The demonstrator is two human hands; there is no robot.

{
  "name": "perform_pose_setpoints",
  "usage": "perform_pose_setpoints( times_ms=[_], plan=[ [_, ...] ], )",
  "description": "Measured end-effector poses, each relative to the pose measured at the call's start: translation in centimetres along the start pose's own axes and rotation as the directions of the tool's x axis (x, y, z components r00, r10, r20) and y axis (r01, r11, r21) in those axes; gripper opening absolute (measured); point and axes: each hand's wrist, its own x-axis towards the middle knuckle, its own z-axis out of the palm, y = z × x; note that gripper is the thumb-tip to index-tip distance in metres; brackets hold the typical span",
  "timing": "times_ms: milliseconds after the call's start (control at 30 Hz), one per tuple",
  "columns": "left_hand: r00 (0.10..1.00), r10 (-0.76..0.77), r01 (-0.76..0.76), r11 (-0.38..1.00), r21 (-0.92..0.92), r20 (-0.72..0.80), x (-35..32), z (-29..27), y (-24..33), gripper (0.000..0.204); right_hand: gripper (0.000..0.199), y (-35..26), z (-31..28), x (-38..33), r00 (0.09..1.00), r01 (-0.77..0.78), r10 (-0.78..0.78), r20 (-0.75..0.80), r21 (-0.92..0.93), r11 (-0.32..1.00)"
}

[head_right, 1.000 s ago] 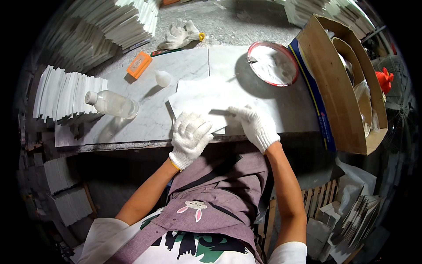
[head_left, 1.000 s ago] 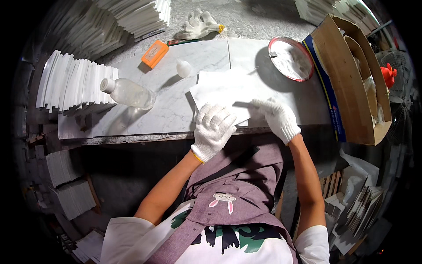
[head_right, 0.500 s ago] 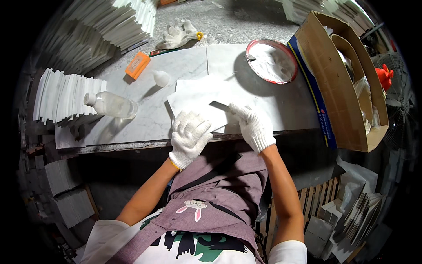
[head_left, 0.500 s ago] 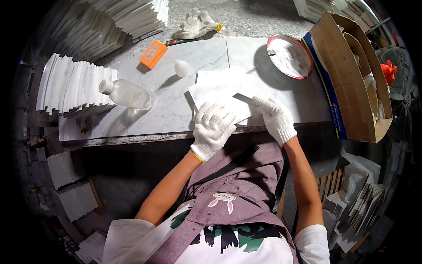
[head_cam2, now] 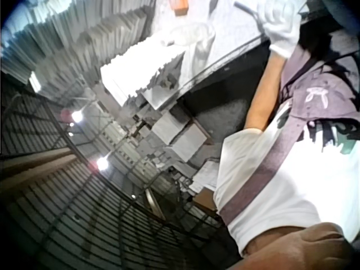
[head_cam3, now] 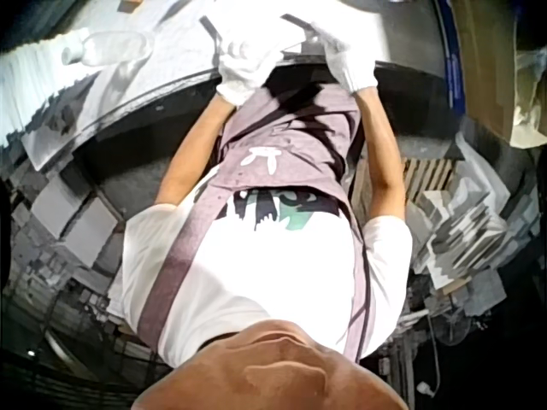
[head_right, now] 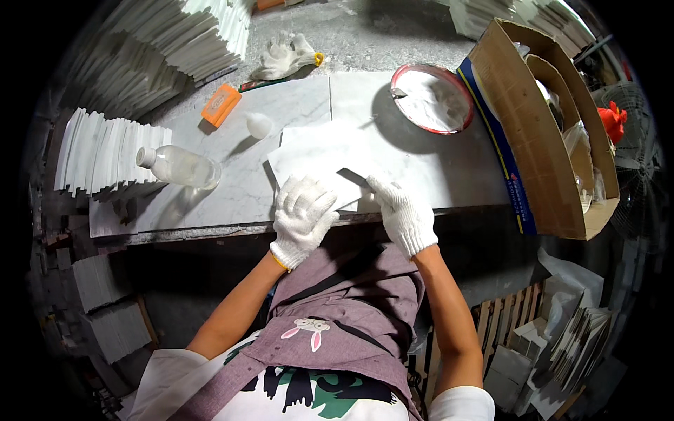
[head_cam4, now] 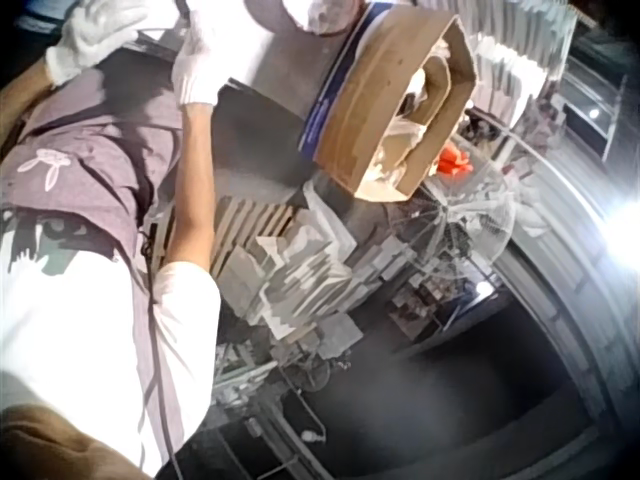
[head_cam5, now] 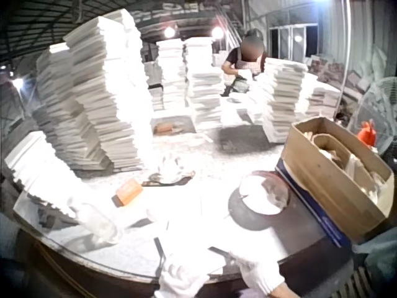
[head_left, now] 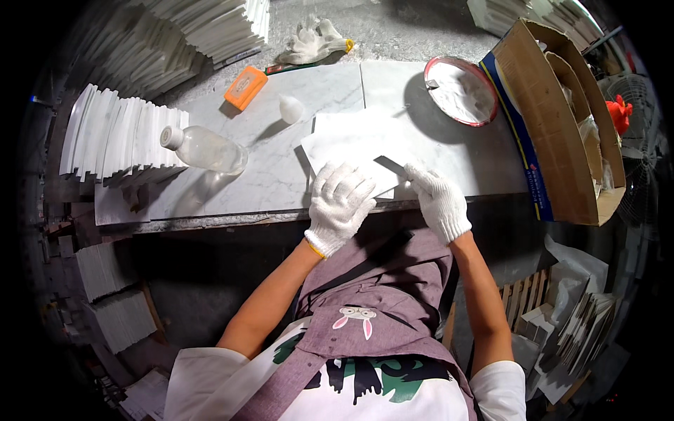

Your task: The person scrapes the surface of white rectangular tiles using a metal scraper, then places the tiles into a stack. The person repeats this process for multiple tiles.

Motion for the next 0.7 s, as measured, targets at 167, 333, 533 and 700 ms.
perform_pose_setpoints(
  times_ms=[167, 333, 533, 700],
  plan=[
    [1.000, -0.009, 0.009, 1.000, -0.001, -0.006, -0.3, 0.0, 0.0, 0.040, 0.035, 0.6, 0.1, 0.7, 0.999, 0.019, -0.018, -0.032, 0.058, 0.998],
    [1.000, 0.000, 0.000, 1.000, 0.005, 0.006, 0.0, 0.0, 0.0, 0.042, 0.034, 0.9, 0.6, 0.9, 0.997, 0.050, -0.045, -0.070, 0.078, 0.996],
    [1.000, 0.003, -0.003, 1.000, 0.008, -0.001, -0.2, 0.1, 0.0, 0.042, 0.032, 0.8, -0.5, 2.1, 0.998, -0.023, 0.020, 0.067, 0.054, 0.998],
    [1.000, -0.007, 0.007, 1.000, -0.006, 0.012, 0.0, 0.1, 0.0, 0.041, 0.033, 0.5, -0.9, 0.9, 0.996, -0.046, 0.037, 0.083, 0.112, 0.993]
  ],
)
